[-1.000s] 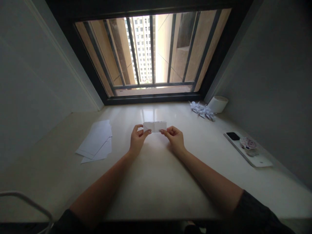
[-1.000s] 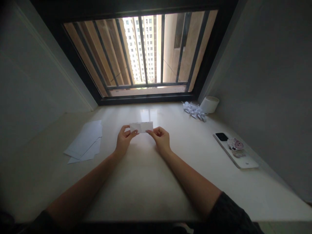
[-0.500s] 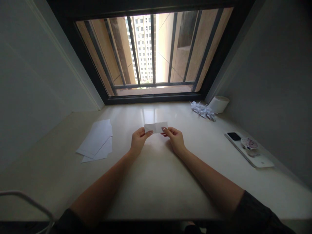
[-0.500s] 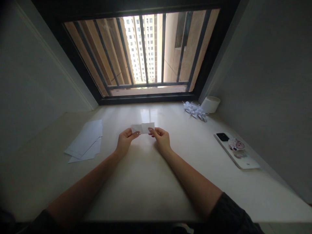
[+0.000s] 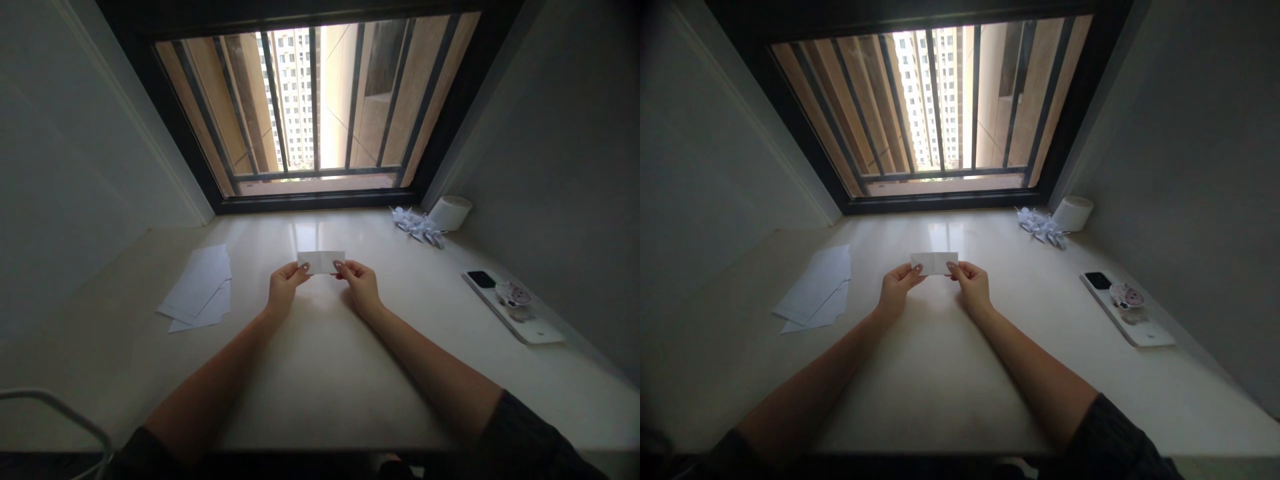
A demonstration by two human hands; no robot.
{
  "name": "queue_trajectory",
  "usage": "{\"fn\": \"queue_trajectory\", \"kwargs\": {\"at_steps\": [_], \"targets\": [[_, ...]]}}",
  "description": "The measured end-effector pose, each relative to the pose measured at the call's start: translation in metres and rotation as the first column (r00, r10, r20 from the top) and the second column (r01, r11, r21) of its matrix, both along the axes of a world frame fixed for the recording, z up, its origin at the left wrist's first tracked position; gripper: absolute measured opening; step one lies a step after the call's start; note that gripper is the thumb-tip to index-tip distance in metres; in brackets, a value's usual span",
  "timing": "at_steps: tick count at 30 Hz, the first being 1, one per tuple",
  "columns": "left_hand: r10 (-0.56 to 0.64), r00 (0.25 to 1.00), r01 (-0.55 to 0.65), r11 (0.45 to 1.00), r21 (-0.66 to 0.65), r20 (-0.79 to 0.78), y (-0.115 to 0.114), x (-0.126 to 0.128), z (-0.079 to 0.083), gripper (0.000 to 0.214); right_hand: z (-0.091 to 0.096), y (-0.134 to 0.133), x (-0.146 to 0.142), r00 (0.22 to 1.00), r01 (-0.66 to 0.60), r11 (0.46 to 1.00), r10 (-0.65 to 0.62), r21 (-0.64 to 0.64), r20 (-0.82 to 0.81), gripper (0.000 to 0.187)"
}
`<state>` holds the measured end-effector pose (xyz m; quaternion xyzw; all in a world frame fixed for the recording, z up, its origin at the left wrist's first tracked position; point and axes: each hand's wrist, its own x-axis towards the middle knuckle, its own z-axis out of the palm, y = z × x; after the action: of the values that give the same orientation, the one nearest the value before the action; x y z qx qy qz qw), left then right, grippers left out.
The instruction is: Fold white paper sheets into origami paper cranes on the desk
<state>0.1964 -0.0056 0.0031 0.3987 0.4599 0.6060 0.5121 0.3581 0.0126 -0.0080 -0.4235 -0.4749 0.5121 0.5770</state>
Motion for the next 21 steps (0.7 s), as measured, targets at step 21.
{"fn": "queue_trajectory", "kwargs": {"at_steps": [21], "targets": [[0.025,0.999,-0.025,1.000,0.017,-0.021,-0.0012,0.0015,-0.0009,0.035,0.0016,-0.0009,-0.0009,0.998,0.057,0.998,-0.057,-0.023,-0.003,0.030]]}}
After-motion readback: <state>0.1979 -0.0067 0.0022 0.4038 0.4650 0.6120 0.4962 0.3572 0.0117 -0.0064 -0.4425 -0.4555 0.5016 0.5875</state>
